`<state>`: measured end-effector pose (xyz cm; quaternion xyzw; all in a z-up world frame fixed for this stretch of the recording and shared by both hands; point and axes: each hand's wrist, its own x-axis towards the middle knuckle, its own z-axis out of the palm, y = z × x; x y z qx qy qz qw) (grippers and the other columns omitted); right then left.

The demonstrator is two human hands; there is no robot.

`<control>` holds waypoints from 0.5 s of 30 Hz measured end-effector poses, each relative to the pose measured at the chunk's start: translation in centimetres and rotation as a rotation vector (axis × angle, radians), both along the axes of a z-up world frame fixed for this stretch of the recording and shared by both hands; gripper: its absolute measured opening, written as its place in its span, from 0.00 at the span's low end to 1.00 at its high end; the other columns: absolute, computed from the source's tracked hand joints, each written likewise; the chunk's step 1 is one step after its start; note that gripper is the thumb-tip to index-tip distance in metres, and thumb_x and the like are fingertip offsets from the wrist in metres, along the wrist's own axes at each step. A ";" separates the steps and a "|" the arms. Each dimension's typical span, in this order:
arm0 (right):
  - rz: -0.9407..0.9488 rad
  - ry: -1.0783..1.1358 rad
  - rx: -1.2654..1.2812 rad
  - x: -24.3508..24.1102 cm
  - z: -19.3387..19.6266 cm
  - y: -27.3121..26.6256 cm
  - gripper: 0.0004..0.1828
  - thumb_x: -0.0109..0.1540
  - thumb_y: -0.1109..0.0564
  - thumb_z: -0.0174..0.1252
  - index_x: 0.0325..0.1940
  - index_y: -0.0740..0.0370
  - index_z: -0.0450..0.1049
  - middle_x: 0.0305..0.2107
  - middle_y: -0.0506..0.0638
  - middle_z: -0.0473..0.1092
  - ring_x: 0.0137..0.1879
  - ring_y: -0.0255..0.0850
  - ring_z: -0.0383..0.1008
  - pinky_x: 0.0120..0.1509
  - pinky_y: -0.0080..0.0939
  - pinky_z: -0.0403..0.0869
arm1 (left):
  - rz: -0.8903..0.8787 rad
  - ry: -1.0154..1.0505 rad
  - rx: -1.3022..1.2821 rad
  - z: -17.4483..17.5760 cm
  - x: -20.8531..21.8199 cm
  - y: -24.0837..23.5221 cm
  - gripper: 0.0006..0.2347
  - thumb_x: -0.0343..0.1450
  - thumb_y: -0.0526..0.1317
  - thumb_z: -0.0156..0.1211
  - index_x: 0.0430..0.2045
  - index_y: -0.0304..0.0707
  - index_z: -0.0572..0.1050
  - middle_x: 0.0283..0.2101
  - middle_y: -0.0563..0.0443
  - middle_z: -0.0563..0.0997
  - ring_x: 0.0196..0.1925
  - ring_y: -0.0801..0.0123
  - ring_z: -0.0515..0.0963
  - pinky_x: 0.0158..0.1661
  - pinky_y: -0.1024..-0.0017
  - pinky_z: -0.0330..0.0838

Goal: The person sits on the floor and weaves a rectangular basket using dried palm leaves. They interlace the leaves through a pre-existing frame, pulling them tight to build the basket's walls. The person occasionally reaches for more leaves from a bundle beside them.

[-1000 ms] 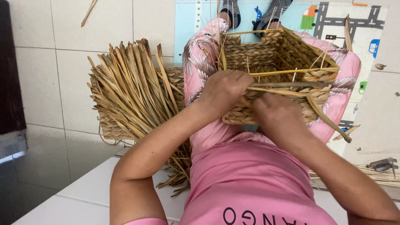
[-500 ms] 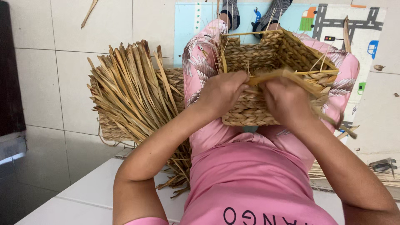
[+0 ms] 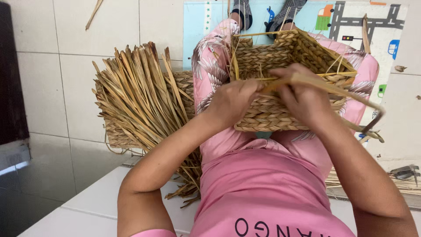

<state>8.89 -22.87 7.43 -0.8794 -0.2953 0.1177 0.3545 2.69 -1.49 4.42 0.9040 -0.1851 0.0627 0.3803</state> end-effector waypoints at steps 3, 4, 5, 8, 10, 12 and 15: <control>0.146 -0.004 0.057 1.0 0.5 1.2 0.11 0.62 0.60 0.64 0.47 0.66 0.78 0.34 0.57 0.75 0.37 0.51 0.77 0.40 0.46 0.74 | -0.029 -0.148 0.014 0.4 -1.3 0.3 0.05 0.75 0.31 0.56 0.43 0.36 0.70 0.35 0.44 0.80 0.36 0.54 0.83 0.36 0.61 0.77; 0.187 0.004 0.097 1.1 0.4 1.4 0.08 0.63 0.60 0.64 0.43 0.66 0.78 0.33 0.57 0.75 0.38 0.51 0.77 0.41 0.47 0.74 | -0.029 -0.181 0.020 0.5 -1.4 0.4 0.06 0.74 0.31 0.56 0.43 0.36 0.70 0.36 0.44 0.80 0.37 0.54 0.83 0.37 0.62 0.77; 0.137 0.054 0.052 0.9 0.2 1.2 0.07 0.63 0.59 0.65 0.42 0.65 0.79 0.33 0.57 0.75 0.37 0.50 0.77 0.40 0.46 0.74 | 0.014 -0.162 -0.011 0.6 -1.4 0.3 0.06 0.74 0.31 0.56 0.43 0.35 0.70 0.37 0.44 0.81 0.37 0.54 0.83 0.37 0.63 0.77; -0.004 0.178 0.088 -1.1 -1.0 0.3 0.05 0.64 0.59 0.66 0.41 0.63 0.79 0.34 0.56 0.76 0.37 0.47 0.78 0.40 0.43 0.75 | 0.132 -0.083 -0.072 0.8 -1.1 -0.3 0.06 0.72 0.32 0.59 0.41 0.34 0.72 0.36 0.44 0.81 0.36 0.55 0.83 0.36 0.64 0.77; -0.096 0.231 0.339 -2.8 -2.0 -0.5 0.04 0.66 0.62 0.63 0.43 0.64 0.76 0.38 0.55 0.77 0.41 0.45 0.79 0.44 0.39 0.76 | 0.186 0.005 -0.073 0.8 -0.4 -1.1 0.06 0.72 0.34 0.63 0.38 0.34 0.73 0.30 0.46 0.81 0.33 0.57 0.83 0.34 0.64 0.76; -0.204 0.382 0.377 -3.8 -2.6 -1.5 0.05 0.66 0.62 0.61 0.46 0.60 0.77 0.38 0.54 0.78 0.40 0.42 0.80 0.42 0.36 0.79 | 0.105 -0.065 0.091 0.7 0.2 -1.9 0.04 0.70 0.31 0.61 0.36 0.34 0.74 0.30 0.45 0.81 0.34 0.56 0.83 0.35 0.62 0.77; -0.189 0.011 0.262 -3.1 -1.6 -2.9 0.05 0.70 0.63 0.63 0.50 0.61 0.76 0.43 0.54 0.77 0.43 0.43 0.79 0.46 0.37 0.77 | 0.071 -0.094 0.157 1.0 0.2 -1.8 0.05 0.68 0.29 0.59 0.35 0.34 0.74 0.30 0.44 0.80 0.35 0.54 0.83 0.36 0.61 0.77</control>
